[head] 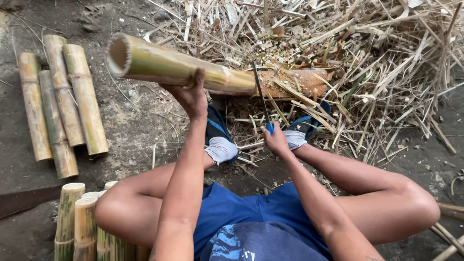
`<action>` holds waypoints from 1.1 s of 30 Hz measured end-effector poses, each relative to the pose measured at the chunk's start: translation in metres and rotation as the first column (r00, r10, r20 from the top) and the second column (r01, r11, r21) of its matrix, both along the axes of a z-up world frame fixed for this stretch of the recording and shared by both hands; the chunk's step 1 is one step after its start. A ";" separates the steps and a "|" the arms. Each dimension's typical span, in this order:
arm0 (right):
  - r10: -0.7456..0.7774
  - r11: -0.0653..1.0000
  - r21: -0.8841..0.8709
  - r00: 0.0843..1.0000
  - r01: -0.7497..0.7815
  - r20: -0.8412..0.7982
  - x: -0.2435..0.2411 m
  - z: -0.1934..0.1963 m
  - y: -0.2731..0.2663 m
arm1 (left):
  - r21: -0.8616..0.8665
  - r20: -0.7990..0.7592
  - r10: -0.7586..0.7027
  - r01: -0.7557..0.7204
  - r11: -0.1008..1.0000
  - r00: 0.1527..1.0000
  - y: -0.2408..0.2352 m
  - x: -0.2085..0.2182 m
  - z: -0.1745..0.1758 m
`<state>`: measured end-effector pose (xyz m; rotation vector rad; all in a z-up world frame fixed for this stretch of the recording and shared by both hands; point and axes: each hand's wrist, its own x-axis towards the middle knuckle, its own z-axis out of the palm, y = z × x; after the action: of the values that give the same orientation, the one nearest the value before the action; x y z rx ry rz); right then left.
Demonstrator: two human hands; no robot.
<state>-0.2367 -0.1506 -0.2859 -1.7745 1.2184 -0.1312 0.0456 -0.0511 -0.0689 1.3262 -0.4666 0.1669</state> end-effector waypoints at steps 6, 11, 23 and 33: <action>0.030 0.988 -0.150 0.998 -0.039 -0.061 0.001 0.026 0.003 | -0.050 -0.190 -0.391 0.389 0.920 0.900 -0.002 0.024 -0.027; 0.043 0.995 -0.084 0.993 -0.053 -0.113 0.009 0.042 -0.001 | 0.041 -0.204 -0.353 0.369 0.929 0.913 -0.013 0.013 -0.041; 0.106 0.970 -0.224 0.994 -0.097 0.029 0.036 0.097 -0.007 | 0.280 -0.140 -0.220 0.252 0.926 0.965 -0.022 0.010 -0.063; 0.195 0.936 -0.342 0.938 -0.090 0.287 0.082 0.103 -0.023 | 0.263 -0.259 -0.195 0.264 0.928 0.946 -0.022 0.025 -0.076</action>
<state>-0.1548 -0.1736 -0.1831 -2.0243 0.8644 -0.5385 0.0706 -0.0731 -0.1454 1.5480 -0.4595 -0.2609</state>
